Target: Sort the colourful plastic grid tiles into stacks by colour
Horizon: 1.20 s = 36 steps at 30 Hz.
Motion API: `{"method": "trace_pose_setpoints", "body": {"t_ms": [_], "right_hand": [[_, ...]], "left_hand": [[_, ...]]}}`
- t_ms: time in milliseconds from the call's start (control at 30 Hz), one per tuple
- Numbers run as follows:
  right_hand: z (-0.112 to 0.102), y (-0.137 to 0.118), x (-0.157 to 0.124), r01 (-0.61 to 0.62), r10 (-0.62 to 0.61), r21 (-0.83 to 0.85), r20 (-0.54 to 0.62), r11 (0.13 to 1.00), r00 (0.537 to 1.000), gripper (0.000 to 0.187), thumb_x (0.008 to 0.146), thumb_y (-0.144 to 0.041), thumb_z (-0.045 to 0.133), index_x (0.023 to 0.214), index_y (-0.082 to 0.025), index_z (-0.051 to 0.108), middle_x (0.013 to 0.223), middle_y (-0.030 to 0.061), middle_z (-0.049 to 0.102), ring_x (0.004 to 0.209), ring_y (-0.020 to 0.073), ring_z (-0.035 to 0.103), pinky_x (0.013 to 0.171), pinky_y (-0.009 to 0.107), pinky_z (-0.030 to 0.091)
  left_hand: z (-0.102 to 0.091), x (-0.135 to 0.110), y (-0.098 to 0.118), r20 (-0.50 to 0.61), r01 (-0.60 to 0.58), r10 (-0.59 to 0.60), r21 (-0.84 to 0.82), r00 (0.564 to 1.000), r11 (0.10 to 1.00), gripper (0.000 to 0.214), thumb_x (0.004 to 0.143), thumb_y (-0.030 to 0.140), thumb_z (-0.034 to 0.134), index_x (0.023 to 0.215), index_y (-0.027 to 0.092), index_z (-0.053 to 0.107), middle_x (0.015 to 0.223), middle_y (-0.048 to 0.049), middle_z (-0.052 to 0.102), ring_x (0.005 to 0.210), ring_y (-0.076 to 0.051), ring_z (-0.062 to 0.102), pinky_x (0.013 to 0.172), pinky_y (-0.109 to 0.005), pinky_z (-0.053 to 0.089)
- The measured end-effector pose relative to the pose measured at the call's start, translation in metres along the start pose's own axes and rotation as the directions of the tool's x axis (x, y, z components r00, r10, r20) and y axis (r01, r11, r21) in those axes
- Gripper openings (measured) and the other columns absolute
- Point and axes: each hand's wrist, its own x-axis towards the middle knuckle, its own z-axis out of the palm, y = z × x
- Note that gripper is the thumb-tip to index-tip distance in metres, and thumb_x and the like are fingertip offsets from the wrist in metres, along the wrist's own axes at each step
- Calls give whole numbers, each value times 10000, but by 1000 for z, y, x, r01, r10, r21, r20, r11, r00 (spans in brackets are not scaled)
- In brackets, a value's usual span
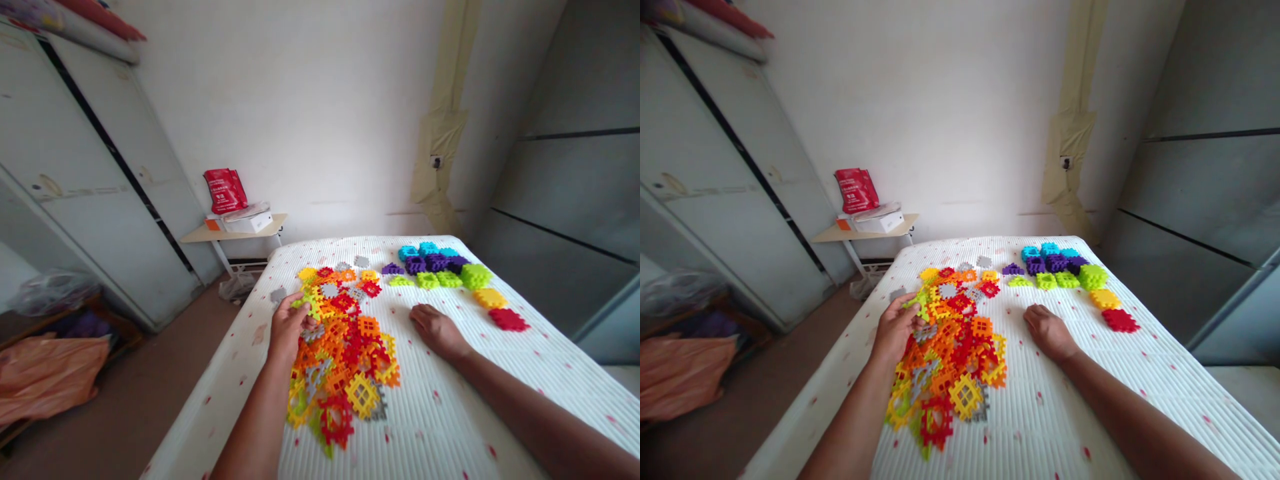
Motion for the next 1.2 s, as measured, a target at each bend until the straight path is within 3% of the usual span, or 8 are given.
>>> {"method": "trace_pose_setpoints", "body": {"t_ms": [133, 233, 400, 467, 600, 700, 867, 1200], "right_hand": [[-1, -1, 2, -69, 69, 4, 18, 998, 997, 236, 848, -144, 372, 795, -163, 602, 813, 69, 606, 793, 171, 560, 711, 269, 447], [0, -15, 12, -137, 141, 105, -33, 985, 989, 218, 840, -168, 401, 896, -169, 611, 885, 68, 630, 807, 161, 593, 725, 266, 462], [4, -80, 44, -38, 96, 339, -158, 940, 983, 182, 874, -259, 459, 939, -184, 611, 868, 54, 633, 715, 133, 602, 678, 236, 468], [3, -110, 58, 34, 18, 352, -144, 935, 989, 180, 877, -283, 482, 967, -193, 610, 918, 61, 637, 823, 157, 601, 735, 251, 464], [4, -147, 77, 23, -9, 299, -48, 954, 999, 240, 858, -351, 538, 1042, -212, 601, 961, 63, 626, 852, 171, 591, 733, 255, 462], [8, -155, 83, 4, -3, 289, -2, 957, 1000, 280, 849, -368, 559, 1079, -210, 586, 967, 62, 620, 853, 173, 589, 721, 252, 457], [12, -155, 84, -2, 10, 296, -26, 955, 1000, 243, 875, -351, 527, 1052, -195, 586, 960, 68, 613, 854, 169, 580, 737, 255, 446], [5, -156, 79, -3, 17, 326, -41, 945, 999, 239, 868, -357, 527, 1024, -188, 593, 937, 59, 629, 846, 166, 599, 736, 246, 464]], "left_hand": [[10, -15, -12, 9, 17, -16, -101, 1000, 995, 516, 703, 466, 609, 1101, 141, 567, 692, -32, 639, 595, -153, 629, 571, -272, 495], [15, -20, -20, -18, -16, 16, 1, 1000, 1000, 451, 746, 467, 568, 1074, 161, 620, 764, -58, 671, 641, -161, 635, 583, -267, 498], [19, -23, -26, -42, -70, 80, 203, 996, 977, 390, 782, 439, 533, 1063, 200, 657, 854, -78, 706, 752, -189, 650, 647, -279, 514], [19, -24, -27, -23, -62, 67, 197, 997, 978, 392, 784, 426, 533, 1079, 197, 650, 889, -87, 710, 782, -195, 656, 683, -291, 521], [15, -23, -30, -17, -78, 83, 184, 996, 980, 445, 795, 420, 526, 1163, 180, 602, 1078, -101, 671, 884, -204, 649, 767, -313, 522], [13, -23, -28, -25, -114, 124, 244, 992, 963, 458, 832, 418, 479, 1233, 210, 552, 1237, -85, 593, 997, -214, 615, 865, -356, 492], [16, -27, -21, -31, -176, 196, 327, 980, 929, 446, 861, 368, 445, 1279, 230, 515, 1328, -68, 523, 1234, -224, 457, 1059, -394, 325], [26, -36, -21, 19, -198, 201, 275, 979, 941, 521, 870, 422, 439, 1362, 254, 401, 1417, -63, 418, 1319, -218, 345, 1093, -385, 269]]}}
